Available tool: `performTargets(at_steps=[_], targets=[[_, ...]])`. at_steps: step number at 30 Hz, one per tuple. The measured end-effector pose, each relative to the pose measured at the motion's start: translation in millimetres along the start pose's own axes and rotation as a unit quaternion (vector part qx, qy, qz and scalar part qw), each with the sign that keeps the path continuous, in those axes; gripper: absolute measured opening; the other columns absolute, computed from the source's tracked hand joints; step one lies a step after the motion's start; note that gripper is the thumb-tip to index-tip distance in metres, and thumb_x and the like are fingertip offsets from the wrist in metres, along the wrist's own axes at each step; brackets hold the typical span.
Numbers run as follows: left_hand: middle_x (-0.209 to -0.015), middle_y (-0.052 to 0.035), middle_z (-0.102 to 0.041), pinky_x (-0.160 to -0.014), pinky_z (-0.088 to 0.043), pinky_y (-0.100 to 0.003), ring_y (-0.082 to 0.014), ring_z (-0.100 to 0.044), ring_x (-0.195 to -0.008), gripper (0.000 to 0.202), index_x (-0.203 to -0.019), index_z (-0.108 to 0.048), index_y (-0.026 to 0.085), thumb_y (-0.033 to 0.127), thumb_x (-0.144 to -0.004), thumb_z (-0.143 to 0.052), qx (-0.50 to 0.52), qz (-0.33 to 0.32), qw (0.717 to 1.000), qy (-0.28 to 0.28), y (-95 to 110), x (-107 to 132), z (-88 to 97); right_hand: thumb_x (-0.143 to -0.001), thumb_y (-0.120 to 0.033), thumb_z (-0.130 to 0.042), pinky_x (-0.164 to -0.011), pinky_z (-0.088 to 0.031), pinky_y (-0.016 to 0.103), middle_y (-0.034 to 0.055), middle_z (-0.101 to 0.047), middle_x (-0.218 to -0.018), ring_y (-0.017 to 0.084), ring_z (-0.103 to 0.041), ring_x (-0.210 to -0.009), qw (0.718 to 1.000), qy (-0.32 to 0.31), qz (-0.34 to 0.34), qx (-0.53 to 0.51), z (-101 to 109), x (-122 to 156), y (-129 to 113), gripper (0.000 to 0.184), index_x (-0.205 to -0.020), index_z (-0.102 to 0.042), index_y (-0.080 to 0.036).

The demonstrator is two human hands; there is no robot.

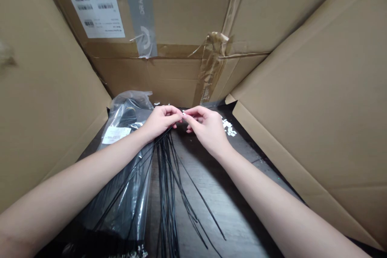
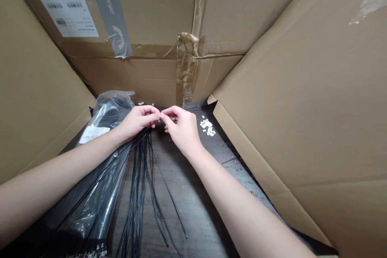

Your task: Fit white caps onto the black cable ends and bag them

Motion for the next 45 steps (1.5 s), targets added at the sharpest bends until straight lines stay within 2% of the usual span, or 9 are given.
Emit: performTargets(at_steps=[4,8,12,15,23,35,41,45], targets=[[-0.059,0.0030,-0.058,-0.052,-0.040,-0.022,-0.0070,-0.048,-0.050,0.021,-0.070,-0.064,0.014,0.032,-0.069,-0.074,-0.004,-0.013,1.000,-0.007,-1,0,0.5,-0.075,-0.042,-0.074,-0.050,-0.059,0.029,0.0030,-0.066,-0.069,0.014,-0.062,-0.055,0.998,-0.007,-0.040,-0.046,-2,-2,5,0.028,-0.083,-0.068,-0.016],[-0.060,0.0030,-0.057,-0.052,-0.039,-0.023,-0.0076,-0.047,-0.050,0.023,-0.070,-0.063,0.014,0.034,-0.069,-0.074,-0.016,-0.026,1.000,-0.005,-1,-1,0.5,-0.068,-0.045,-0.080,-0.046,-0.058,0.027,-0.0006,-0.059,-0.061,0.013,-0.058,-0.055,0.988,-0.031,-0.100,-0.115,-4,-4,9,0.035,-0.081,-0.065,-0.016],[-0.061,0.0019,-0.059,-0.050,-0.039,-0.023,-0.0082,-0.048,-0.050,0.023,-0.070,-0.063,0.014,0.034,-0.068,-0.074,-0.037,-0.032,0.999,0.014,-2,-1,1.1,-0.064,-0.045,-0.084,-0.045,-0.058,0.026,-0.0001,-0.059,-0.066,0.011,-0.057,-0.057,0.979,-0.041,-0.134,-0.148,-3,-4,10,0.038,-0.078,-0.064,-0.016],[-0.061,0.0016,-0.059,-0.050,-0.039,-0.023,-0.0084,-0.049,-0.050,0.022,-0.071,-0.064,0.013,0.034,-0.068,-0.073,-0.060,-0.034,0.997,0.019,-3,0,1.7,-0.066,-0.044,-0.083,-0.044,-0.058,0.025,-0.0004,-0.058,-0.067,0.011,-0.057,-0.057,0.978,-0.045,-0.136,-0.153,-2,-4,11,0.036,-0.079,-0.065,-0.016],[-0.061,0.0011,-0.059,-0.052,-0.038,-0.022,-0.0084,-0.049,-0.051,0.020,-0.071,-0.065,0.012,0.032,-0.071,-0.068,-0.096,-0.030,0.995,0.003,-5,0,2.0,-0.079,-0.029,-0.067,-0.040,-0.052,0.019,-0.0047,-0.055,-0.051,0.008,-0.051,-0.042,0.986,-0.026,-0.138,-0.094,-7,-3,15,0.015,-0.078,-0.064,-0.014],[-0.061,0.0014,-0.060,-0.048,-0.038,-0.021,-0.0083,-0.050,-0.049,0.017,-0.072,-0.065,0.013,0.030,-0.070,-0.065,-0.111,-0.029,0.993,0.018,-7,-1,0.7,-0.084,-0.023,-0.061,-0.037,-0.050,0.018,-0.0031,-0.057,-0.065,0.009,-0.056,-0.050,0.993,-0.010,-0.108,-0.042,-12,-2,14,0.010,-0.077,-0.057,-0.017],[-0.061,0.0022,-0.059,-0.049,-0.039,-0.020,-0.0080,-0.050,-0.049,0.016,-0.073,-0.064,0.013,0.028,-0.070,-0.063,-0.122,-0.023,0.992,0.011,-8,-1,0.3,-0.089,-0.023,-0.057,-0.034,-0.047,0.017,-0.0071,-0.052,-0.063,0.006,-0.050,-0.041,0.987,0.033,-0.136,-0.082,-11,-7,21,0.009,-0.082,-0.051,-0.020],[-0.062,0.0014,-0.061,-0.049,-0.039,-0.020,-0.0081,-0.050,-0.049,0.016,-0.073,-0.065,0.012,0.028,-0.070,-0.064,-0.127,-0.018,0.992,0.010,-9,-2,1.5,-0.093,-0.022,-0.051,-0.034,-0.049,0.018,-0.0080,-0.052,-0.070,0.005,-0.050,-0.040,0.968,0.100,-0.164,-0.160,-8,-12,27,0.011,-0.083,-0.046,-0.021]])
Point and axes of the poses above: each hand's wrist, its own x-axis away from the middle knuckle, its own z-axis out of the back of the hand, y = z × x, the point moved 2 cm from there along -x, towards the middle knuckle
